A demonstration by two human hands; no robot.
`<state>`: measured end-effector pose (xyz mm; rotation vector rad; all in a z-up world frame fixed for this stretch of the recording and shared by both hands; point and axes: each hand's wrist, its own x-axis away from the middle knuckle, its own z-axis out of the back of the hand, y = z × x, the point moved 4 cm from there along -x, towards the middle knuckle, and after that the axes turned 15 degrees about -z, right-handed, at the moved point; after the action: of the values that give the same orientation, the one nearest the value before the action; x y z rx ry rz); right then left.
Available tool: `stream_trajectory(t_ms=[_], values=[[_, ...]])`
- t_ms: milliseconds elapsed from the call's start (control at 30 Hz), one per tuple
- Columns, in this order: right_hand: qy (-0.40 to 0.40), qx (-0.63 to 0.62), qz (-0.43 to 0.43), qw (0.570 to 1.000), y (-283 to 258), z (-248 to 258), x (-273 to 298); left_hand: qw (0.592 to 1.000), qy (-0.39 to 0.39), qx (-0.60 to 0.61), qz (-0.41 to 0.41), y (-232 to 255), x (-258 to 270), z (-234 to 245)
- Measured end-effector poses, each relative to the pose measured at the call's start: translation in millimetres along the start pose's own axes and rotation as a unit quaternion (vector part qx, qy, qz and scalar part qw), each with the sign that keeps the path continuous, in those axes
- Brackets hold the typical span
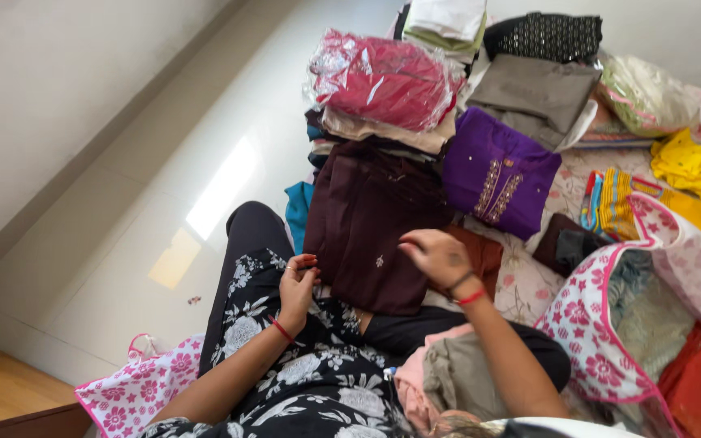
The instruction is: The person sorts and folds various clothing items, placing some into a fabric organizer bag and others into a plastic shopping bag while seated on the floor.
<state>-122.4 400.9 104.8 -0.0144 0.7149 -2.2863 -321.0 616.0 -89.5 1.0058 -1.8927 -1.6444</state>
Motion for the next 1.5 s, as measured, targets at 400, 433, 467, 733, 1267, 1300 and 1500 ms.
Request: stream_trajectory(t_ms=[400, 433, 467, 733, 1267, 1300, 1500], values=[[-0.116, 0.176, 0.014, 0.977, -59, -117, 57, 0.958, 0.007, 0.099, 0.269, -41, 32, -13], [-0.115, 0.177, 0.012, 0.977, -53, -122, 58, 0.957, 0.031, 0.111, 0.266, -44, 29, -13], [-0.088, 0.15, 0.023, 0.985, -45, -125, 59, 0.957, 0.028, 0.111, 0.267, -48, 29, -13], [0.031, -0.255, -0.294, 0.921, 103, -148, 29, 0.958, -0.047, 0.137, 0.248, -54, 26, -16], [-0.062, -0.204, -0.096, 0.972, 5, -128, 49, 0.948, -0.022, 0.224, 0.223, -57, 24, -20], [-0.062, -0.205, -0.095, 0.972, -17, -124, 52, 0.947, -0.022, 0.234, 0.219, -54, 23, -20], [-0.063, -0.023, -0.014, 0.998, -41, -110, 53, 0.945, 0.021, 0.217, 0.244, -54, 21, -18]])
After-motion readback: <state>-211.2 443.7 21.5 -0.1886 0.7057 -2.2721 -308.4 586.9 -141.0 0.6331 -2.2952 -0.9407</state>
